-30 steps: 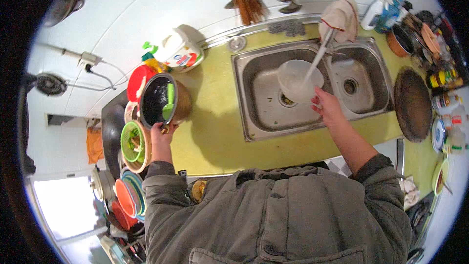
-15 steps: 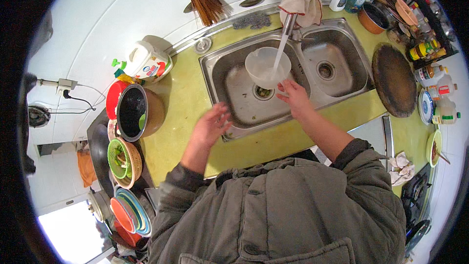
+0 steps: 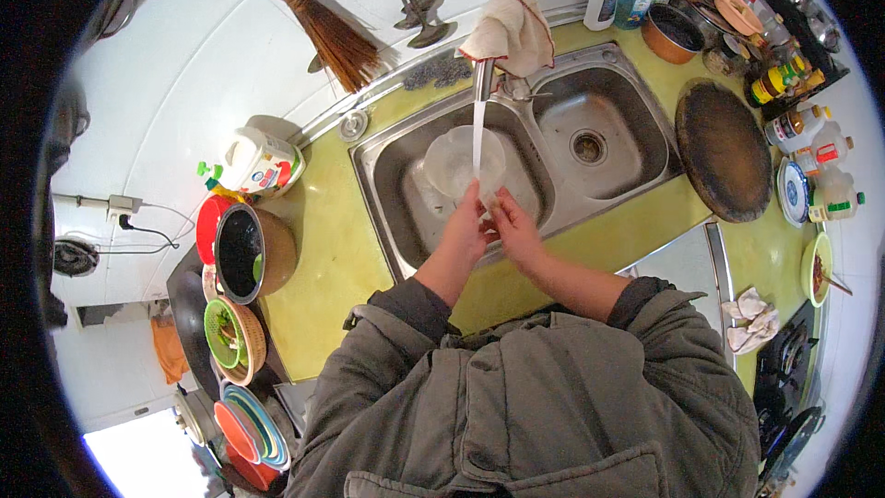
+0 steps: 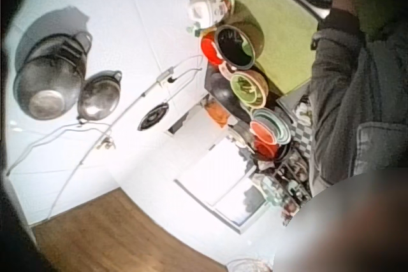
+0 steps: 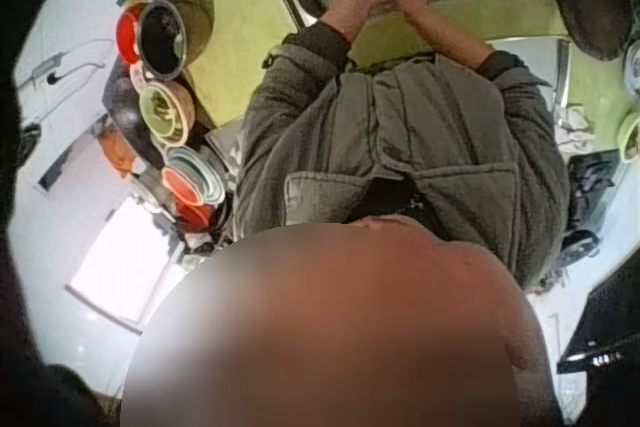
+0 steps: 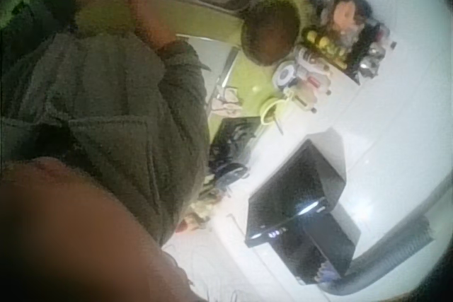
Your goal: The person scoops rice from a rice cooker into a bowl, rinses the cooker and utensil, then stirs chopped vegetables in a wok on the stove. They retrieve a bowl from a dish rack, transfer the cooked vegetables into it, and place the bowl on a dining table with other dishes.
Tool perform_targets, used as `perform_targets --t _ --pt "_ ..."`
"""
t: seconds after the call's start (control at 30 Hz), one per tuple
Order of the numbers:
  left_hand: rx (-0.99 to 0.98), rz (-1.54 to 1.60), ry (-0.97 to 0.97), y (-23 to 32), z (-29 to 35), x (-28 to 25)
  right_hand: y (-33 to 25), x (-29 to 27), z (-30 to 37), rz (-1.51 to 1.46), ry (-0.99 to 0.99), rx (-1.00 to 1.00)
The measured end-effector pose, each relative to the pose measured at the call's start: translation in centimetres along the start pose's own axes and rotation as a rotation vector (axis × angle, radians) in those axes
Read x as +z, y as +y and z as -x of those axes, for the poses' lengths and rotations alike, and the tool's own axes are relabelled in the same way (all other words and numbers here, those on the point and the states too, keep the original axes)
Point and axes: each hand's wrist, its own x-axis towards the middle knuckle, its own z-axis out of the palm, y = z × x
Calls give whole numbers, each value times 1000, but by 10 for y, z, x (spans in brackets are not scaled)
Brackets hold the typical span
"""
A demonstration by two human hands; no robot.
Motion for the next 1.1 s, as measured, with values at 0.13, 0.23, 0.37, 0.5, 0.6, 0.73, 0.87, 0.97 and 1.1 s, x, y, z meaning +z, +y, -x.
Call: perform_targets --t 0.13,0.23,0.37,0.5,0.6,0.73,0.87,0.97,1.1 --pt "-33 118 78 -4 -3 -2 4 -11 0 173 -62 -34" --pt "0 126 64 -3 -2 -7 -3 -20 -1 516 -152 -197" --pt "7 129 -3 -6 -8 -14 -27 -31 -2 884 -206 -319" --pt "68 77 9 -6 -18 -24 -54 -38 -8 1159 -285 -345" --pt "79 -4 59 -6 -19 -35 -70 -43 -23 1107 -51 -440" --pt "95 -24 100 -11 -16 -44 -91 -56 -58 1395 245 -500" --pt "108 12 143 -15 -15 -48 -106 -72 -91 1675 279 -355" --pt "102 -14 142 -18 -14 -51 -110 -79 -104 1740 272 -376" --pt "97 -48 146 -20 -12 -55 -109 -81 -109 1754 244 -339"
